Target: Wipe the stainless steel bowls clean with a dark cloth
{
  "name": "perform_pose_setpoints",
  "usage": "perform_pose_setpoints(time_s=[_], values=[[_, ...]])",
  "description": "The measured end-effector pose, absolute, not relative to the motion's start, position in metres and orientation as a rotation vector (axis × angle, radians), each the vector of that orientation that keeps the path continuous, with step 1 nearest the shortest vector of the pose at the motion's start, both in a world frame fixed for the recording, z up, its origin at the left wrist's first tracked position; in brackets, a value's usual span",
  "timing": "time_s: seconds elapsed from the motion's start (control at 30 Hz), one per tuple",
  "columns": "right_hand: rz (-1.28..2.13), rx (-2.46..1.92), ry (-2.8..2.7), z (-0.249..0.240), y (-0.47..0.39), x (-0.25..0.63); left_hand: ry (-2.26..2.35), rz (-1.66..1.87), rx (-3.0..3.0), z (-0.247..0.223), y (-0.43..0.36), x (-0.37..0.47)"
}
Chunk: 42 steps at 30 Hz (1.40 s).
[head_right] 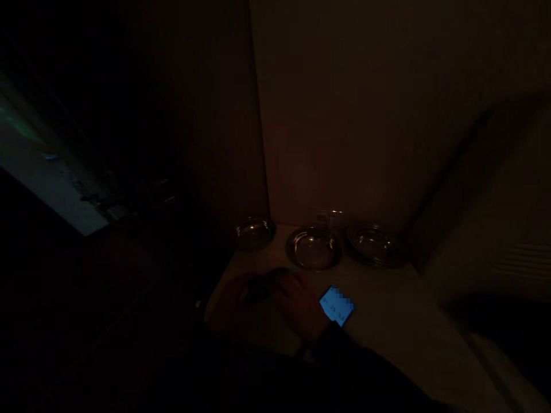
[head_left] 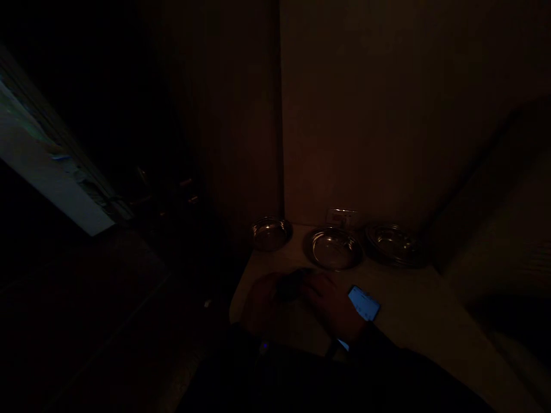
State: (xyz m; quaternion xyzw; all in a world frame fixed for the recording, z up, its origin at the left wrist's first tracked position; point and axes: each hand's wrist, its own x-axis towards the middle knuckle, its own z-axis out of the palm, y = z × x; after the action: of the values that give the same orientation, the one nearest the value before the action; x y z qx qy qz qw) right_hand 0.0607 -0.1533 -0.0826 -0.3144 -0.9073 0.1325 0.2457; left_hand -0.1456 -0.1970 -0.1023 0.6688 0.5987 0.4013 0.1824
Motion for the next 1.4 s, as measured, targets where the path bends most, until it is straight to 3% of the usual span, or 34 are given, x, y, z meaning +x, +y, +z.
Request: perform_pose_setpoints(time_s=[0.1, 0.23, 0.43, 0.53, 1.0, 1.27, 1.4], values=[[0.269, -0.902, -2.584, -0.105, -0.165, 0.051, 1.827, 0.877, 2.156, -0.119, -0.208, -0.152], [0.223, -0.915, -2.686, -0.108, -0.174, 0.054, 1.961, 0.929, 2.100, -0.133, -0.228, -0.137], [0.184, -0.961, -2.782, -0.095, -0.153, 0.073, 1.964, 0.263, 2.094, -0.121, -0.227, -0.119], [0.176, -0.987, -2.840, -0.104, -0.150, 0.075, 1.978, 0.110, 2.075, -0.111, -0.223, -0.121], [0.346, -1.068, -2.749, -0.101, -0.167, 0.082, 1.952, 0.320, 2.163, -0.116, -0.224, -0.124], [0.552, -1.218, -2.384, -0.083, -0.140, 0.146, 1.956, 0.320, 2.122, -0.104, -0.220, -0.119], [0.652, -1.356, -2.147, -0.076, -0.130, 0.179, 1.979, 0.541, 2.095, -0.093, -0.209, -0.121]])
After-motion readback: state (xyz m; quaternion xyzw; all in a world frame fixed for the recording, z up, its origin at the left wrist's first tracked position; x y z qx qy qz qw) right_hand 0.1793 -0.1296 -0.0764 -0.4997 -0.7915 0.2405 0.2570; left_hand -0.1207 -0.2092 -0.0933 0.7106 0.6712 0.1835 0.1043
